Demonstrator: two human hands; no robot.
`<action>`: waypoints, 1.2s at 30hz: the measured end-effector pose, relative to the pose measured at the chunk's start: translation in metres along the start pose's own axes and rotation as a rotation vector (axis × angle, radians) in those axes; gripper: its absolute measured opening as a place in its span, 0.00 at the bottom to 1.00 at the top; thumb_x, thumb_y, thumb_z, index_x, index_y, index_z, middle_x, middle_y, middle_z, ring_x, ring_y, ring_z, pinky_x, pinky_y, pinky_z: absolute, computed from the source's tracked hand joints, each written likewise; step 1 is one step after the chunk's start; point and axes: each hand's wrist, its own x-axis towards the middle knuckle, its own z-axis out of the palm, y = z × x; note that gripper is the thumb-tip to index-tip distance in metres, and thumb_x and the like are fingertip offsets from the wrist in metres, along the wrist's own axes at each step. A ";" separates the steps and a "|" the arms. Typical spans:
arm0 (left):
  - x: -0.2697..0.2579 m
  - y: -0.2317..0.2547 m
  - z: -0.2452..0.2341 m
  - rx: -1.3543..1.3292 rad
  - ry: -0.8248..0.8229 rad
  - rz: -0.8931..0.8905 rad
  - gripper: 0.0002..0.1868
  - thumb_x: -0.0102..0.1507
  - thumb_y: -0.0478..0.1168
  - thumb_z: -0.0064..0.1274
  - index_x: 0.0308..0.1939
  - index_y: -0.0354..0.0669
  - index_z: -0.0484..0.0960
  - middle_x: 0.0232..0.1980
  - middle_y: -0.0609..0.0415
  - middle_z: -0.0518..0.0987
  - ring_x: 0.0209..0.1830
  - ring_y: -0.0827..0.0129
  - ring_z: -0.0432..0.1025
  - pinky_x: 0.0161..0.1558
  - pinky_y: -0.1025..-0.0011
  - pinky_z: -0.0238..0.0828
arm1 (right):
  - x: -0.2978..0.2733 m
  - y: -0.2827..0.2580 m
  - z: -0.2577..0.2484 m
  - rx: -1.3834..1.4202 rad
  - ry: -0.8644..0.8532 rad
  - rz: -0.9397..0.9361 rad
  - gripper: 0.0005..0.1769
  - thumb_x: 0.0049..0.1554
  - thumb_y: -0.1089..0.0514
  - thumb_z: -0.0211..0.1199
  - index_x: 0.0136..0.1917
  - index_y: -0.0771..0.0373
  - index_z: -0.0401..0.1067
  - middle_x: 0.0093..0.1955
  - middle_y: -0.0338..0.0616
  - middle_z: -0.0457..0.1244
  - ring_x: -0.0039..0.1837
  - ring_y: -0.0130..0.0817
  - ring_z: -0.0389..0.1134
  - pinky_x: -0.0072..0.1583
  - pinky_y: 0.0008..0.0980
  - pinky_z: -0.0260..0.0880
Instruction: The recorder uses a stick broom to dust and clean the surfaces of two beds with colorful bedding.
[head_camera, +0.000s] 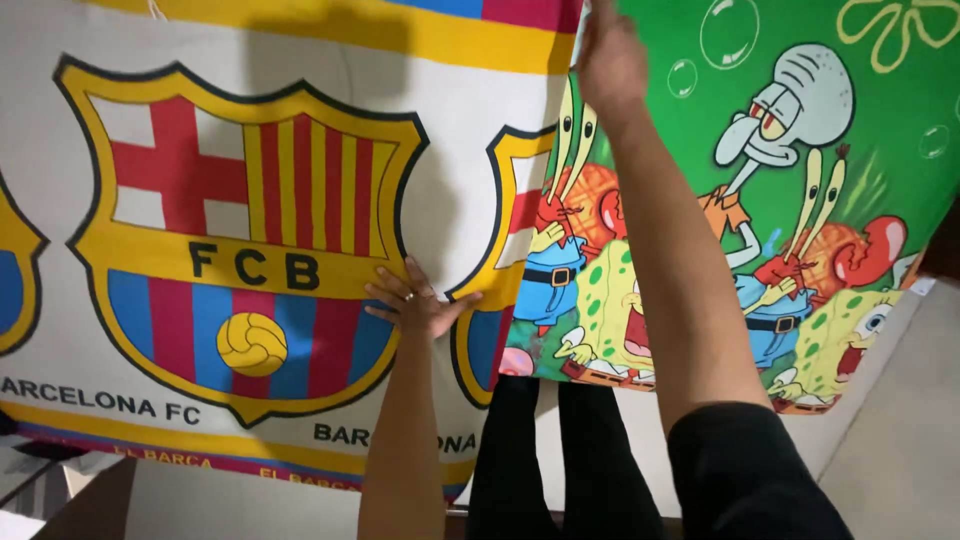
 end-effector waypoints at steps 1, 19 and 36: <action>0.002 -0.004 0.007 -0.001 0.006 0.001 0.83 0.43 0.90 0.50 0.78 0.57 0.13 0.77 0.26 0.09 0.73 0.21 0.03 0.63 0.21 0.03 | 0.001 0.009 0.005 0.001 0.005 -0.003 0.35 0.72 0.56 0.54 0.85 0.44 0.41 0.55 0.62 0.66 0.46 0.62 0.70 0.46 0.55 0.72; 0.022 -0.017 0.032 0.173 0.026 -0.014 0.85 0.42 0.91 0.42 0.79 0.34 0.24 0.84 0.35 0.20 0.78 0.21 0.10 0.64 0.14 0.09 | -0.242 -0.006 0.095 0.476 -0.028 0.467 0.21 0.70 0.52 0.46 0.73 0.60 0.63 0.51 0.59 0.66 0.53 0.60 0.68 0.53 0.56 0.68; -0.045 0.007 0.079 0.049 0.658 0.056 0.65 0.64 0.82 0.37 0.88 0.42 0.30 0.87 0.22 0.29 0.85 0.21 0.26 0.78 0.27 0.28 | -0.360 0.211 -0.066 0.466 0.385 0.946 0.33 0.69 0.56 0.48 0.84 0.57 0.47 0.55 0.60 0.67 0.53 0.58 0.70 0.56 0.51 0.70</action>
